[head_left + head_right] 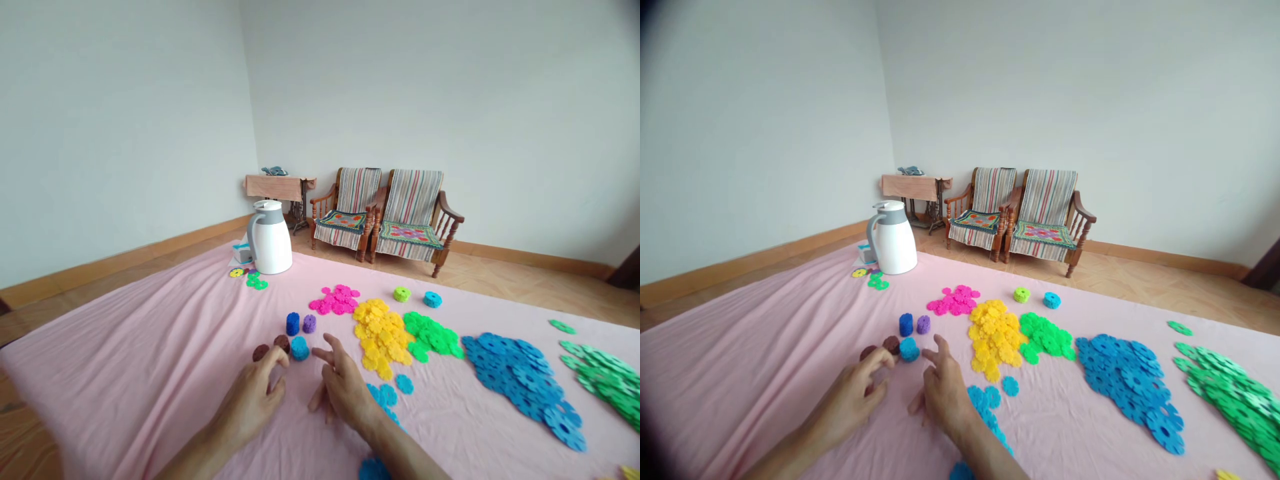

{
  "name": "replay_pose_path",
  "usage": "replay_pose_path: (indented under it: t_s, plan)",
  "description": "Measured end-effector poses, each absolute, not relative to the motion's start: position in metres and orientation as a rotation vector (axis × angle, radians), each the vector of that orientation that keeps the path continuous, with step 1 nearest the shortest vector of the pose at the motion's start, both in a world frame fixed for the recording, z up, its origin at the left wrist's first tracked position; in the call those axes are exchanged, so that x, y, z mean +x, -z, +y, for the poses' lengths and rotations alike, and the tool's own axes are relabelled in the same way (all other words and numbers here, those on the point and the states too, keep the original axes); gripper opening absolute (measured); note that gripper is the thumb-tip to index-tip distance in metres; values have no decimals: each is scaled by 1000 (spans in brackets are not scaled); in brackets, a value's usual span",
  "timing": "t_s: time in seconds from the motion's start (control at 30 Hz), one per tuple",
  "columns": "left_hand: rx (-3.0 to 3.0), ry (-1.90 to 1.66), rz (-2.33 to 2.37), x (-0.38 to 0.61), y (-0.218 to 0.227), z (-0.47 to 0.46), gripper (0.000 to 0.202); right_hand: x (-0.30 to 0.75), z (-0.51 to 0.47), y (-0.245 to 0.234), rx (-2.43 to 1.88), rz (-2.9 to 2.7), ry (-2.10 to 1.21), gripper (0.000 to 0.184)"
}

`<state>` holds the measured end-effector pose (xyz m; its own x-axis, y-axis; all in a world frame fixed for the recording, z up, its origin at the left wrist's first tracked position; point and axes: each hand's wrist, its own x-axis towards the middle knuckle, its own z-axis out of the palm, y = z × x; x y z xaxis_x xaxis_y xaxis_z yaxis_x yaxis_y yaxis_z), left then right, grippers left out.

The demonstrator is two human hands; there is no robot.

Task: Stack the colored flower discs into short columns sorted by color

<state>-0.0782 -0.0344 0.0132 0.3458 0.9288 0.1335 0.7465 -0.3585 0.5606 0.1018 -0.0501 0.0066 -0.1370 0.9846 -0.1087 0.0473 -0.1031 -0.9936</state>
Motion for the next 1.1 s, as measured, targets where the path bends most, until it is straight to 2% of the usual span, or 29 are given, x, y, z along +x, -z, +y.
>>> replay_pose_path:
  t_s: [0.53, 0.73, 0.87, 1.1]
  plan:
    - [2250, -608, 1406, -74, -12, -32, 18, 100, -51, -4, -1181, -1187, -1352, 55]
    - [2227, -691, 1401, -79, -12, -31, 13, 144, -60, -24, -1234, -1038, -1027, 37]
    - [2246, -719, 1287, -75, -19, -36, 11, 196, -72, -18, -1330, -916, -747, 36]
    - [2470, -368, 841, -34, -44, -55, 14, 243, -91, 9, -1449, -905, -509, 34]
